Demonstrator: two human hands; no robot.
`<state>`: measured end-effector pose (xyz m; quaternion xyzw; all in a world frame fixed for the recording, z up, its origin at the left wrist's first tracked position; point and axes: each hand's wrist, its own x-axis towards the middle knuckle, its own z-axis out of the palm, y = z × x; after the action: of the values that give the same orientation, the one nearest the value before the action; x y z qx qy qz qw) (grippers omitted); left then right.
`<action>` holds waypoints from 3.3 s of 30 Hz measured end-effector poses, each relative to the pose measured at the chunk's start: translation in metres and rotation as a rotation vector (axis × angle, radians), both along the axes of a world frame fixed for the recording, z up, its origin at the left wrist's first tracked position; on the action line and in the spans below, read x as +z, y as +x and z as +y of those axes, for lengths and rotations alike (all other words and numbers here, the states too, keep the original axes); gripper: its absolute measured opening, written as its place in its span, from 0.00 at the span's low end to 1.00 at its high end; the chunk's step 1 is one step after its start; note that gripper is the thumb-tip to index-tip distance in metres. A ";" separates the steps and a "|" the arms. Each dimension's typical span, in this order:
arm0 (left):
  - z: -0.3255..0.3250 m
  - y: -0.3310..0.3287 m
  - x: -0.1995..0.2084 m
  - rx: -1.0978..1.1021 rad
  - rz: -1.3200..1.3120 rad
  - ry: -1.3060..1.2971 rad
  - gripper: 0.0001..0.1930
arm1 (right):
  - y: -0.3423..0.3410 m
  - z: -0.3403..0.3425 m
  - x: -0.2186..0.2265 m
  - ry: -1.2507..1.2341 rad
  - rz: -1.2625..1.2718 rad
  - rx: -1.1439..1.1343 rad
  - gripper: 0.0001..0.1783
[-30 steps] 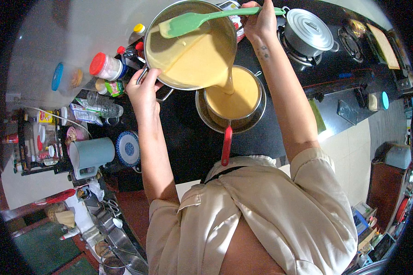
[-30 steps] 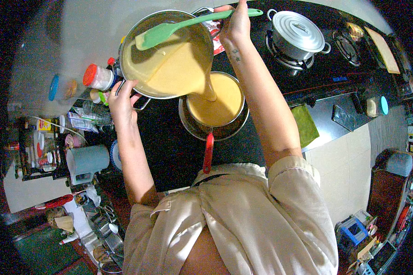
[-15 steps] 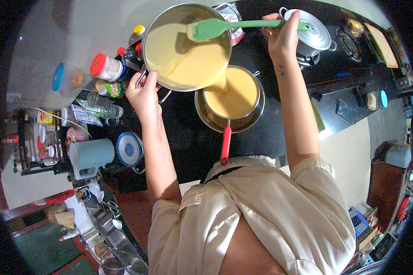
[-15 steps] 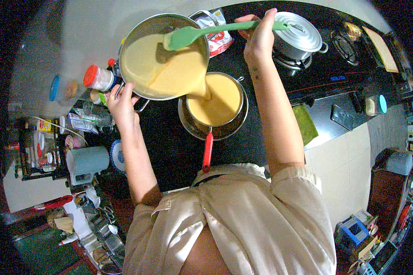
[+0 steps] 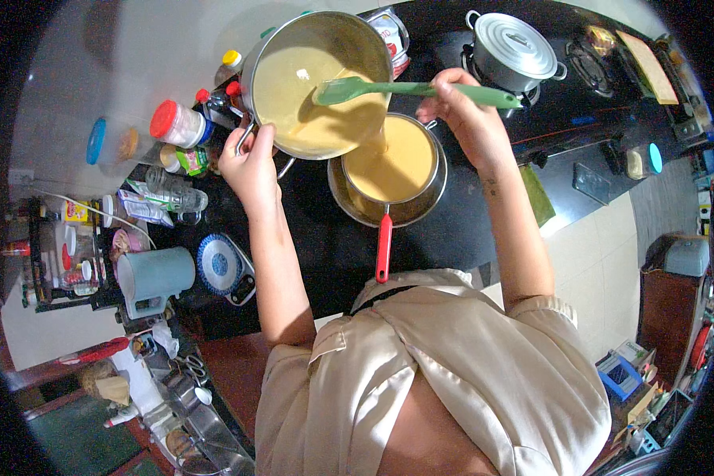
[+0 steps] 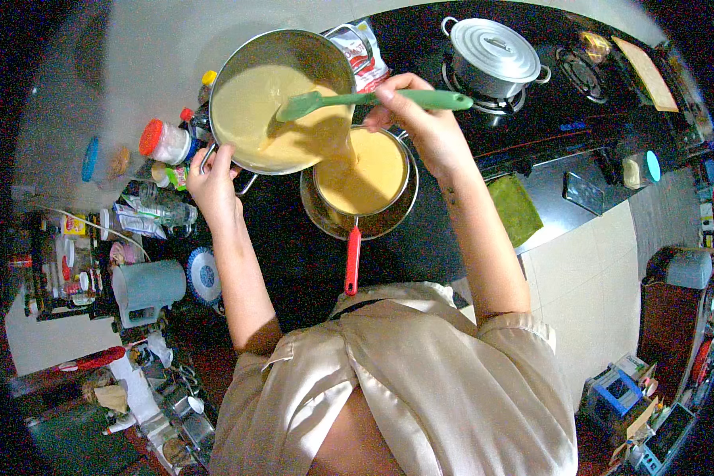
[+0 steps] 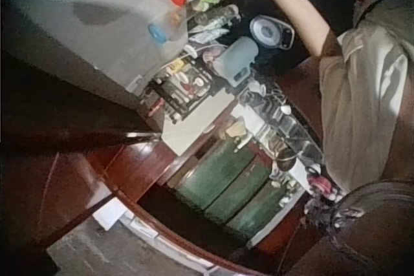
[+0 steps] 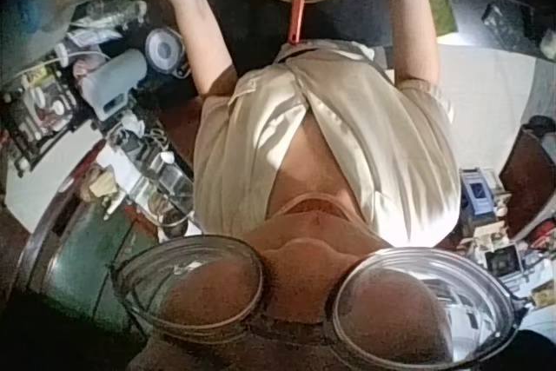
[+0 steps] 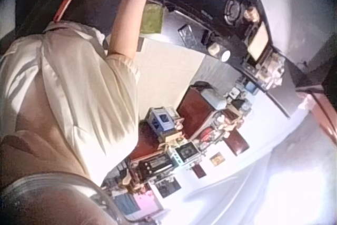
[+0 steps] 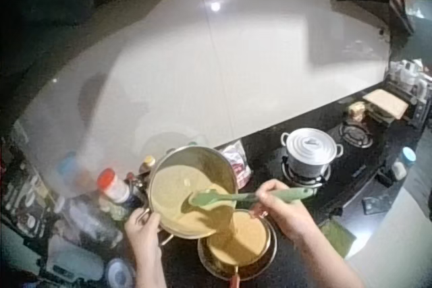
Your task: The person pours a yellow liquid from a metal pot through a sieve into a second pot, using a green spatula to press the mixture through the mesh. They repeat this process, scraping the remaining batter from the first pot into the sieve and then transferring the strained liquid back into the original pot.
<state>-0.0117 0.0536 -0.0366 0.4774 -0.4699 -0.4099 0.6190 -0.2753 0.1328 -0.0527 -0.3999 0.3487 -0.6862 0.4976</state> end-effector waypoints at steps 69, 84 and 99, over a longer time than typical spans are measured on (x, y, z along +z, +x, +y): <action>0.040 0.012 -0.010 -0.041 -0.371 -0.228 0.16 | 0.008 0.049 -0.029 0.229 0.738 -0.245 0.17; 0.027 0.005 -0.023 -0.118 -0.330 -0.222 0.14 | 0.022 0.042 0.099 0.009 1.733 -0.121 0.12; 0.036 -0.007 -0.014 -0.162 -0.352 -0.323 0.19 | 0.000 0.055 0.122 0.002 1.736 -0.314 0.09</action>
<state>-0.0184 0.0892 -0.0510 0.3972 -0.6664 -0.2885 0.5612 -0.2758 0.1876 0.0688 -0.7272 0.6551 -0.2003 -0.0425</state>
